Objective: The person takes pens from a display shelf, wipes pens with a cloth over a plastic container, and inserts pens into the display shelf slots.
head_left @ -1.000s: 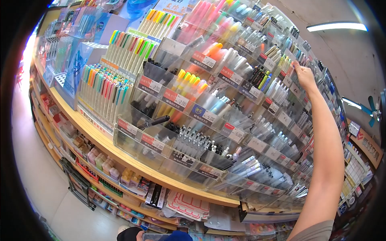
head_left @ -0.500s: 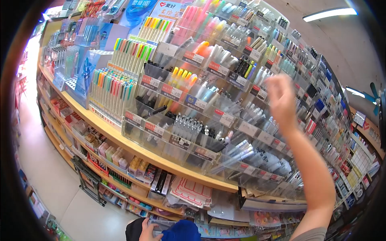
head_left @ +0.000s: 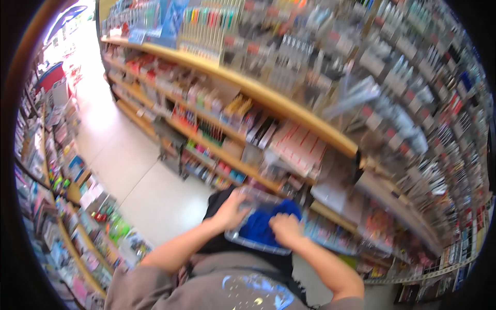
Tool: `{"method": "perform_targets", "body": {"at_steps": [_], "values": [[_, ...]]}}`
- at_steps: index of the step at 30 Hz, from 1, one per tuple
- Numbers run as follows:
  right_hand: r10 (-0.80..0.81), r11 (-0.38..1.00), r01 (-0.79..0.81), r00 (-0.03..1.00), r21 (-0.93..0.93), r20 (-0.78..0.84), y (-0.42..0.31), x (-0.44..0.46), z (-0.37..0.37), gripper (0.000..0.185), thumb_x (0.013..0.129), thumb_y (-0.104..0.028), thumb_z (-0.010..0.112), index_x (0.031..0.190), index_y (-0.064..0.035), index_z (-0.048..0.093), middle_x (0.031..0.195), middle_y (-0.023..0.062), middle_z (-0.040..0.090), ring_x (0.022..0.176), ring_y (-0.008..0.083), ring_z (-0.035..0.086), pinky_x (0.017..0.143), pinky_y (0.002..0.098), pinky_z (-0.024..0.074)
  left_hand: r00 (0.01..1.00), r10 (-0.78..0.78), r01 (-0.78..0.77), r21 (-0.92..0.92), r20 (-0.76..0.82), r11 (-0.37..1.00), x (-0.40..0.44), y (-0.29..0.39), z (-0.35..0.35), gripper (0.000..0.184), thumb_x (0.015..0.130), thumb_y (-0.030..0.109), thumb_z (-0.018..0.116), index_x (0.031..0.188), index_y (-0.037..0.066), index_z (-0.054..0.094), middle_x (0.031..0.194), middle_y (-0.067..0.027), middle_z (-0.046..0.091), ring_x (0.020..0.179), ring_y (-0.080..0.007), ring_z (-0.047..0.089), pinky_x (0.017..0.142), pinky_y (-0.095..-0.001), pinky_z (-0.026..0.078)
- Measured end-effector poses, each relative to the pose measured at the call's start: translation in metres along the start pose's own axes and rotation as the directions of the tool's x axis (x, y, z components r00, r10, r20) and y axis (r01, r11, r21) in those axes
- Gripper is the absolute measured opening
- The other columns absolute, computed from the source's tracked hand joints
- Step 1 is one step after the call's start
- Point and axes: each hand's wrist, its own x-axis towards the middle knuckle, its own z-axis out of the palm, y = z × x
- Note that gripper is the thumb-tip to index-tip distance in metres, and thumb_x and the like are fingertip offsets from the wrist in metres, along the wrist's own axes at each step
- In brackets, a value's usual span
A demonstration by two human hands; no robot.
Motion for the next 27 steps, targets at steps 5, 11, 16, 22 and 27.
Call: {"method": "perform_targets", "body": {"at_steps": [5,11,16,22,27], "values": [[0.493,0.654,-0.031,0.776,0.756,-0.394,0.019,-0.027,0.009,0.016,0.08,-0.011,0.054,0.093,-0.0045,0.049,0.08,0.0132,0.057,0.071,0.0259,0.056,0.063,0.0324,0.0431,0.99,-0.016,0.017,-0.011,0.138,1.0,0.001,0.03,0.008,0.028,0.073,0.005,0.061,0.099,0.004,0.051,0.115,-0.0195,0.042,0.11,-0.0357,0.041,0.094,-0.0357,0.034],[0.564,-0.686,0.443,0.825,0.577,0.036,0.076,-0.08,-0.003,0.03,0.087,-0.017,0.048,0.112,-0.0014,0.05,0.111,0.011,0.056,0.102,0.024,0.053,0.091,0.0382,0.041,0.984,-0.048,0.026,0.127,0.171,0.991,-0.012,0.071,0.018,0.034,0.074,0.006,0.062,0.105,0.007,0.049,0.12,-0.0201,0.037,0.114,-0.0374,0.037,0.097,-0.0377,0.03],[0.717,-0.599,0.729,0.672,0.33,-0.183,0.12,-0.156,-0.039,0.039,0.09,-0.028,0.042,0.119,-0.0017,0.047,0.12,0.0134,0.051,0.11,0.0293,0.047,0.098,0.0428,0.0329,0.974,0.182,-0.222,0.452,0.131,0.864,-0.014,0.084,0.015,0.041,0.068,0.006,0.066,0.104,0.003,0.048,0.128,-0.0219,0.031,0.123,-0.0408,0.024,0.1,-0.0468,0.026],[0.498,0.167,0.887,0.301,0.43,-0.814,0.142,-0.249,-0.052,0.052,0.087,-0.025,0.039,0.127,0.0073,0.031,0.128,0.0227,0.038,0.11,0.0297,0.044,0.091,0.04,0.0388,0.805,0.294,-0.584,0.602,0.516,0.544,-0.013,0.089,0.024,0.04,0.068,0.017,0.062,0.104,0.002,0.051,0.127,-0.0203,0.036,0.12,-0.0337,0.034,0.098,-0.0447,0.03],[0.675,0.067,0.83,0.371,0.554,-0.638,0.109,-0.216,-0.058,0.041,0.09,-0.025,0.04,0.121,0.0022,0.043,0.122,0.0159,0.048,0.109,0.0265,0.047,0.092,0.04,0.0381,0.701,-0.039,-0.663,0.672,0.712,0.329,-0.017,0.096,0.032,0.047,0.072,0.022,0.057,0.112,0.0,0.047,0.127,-0.0204,0.038,0.117,-0.0335,0.038,0.085,-0.0422,0.042]]}}
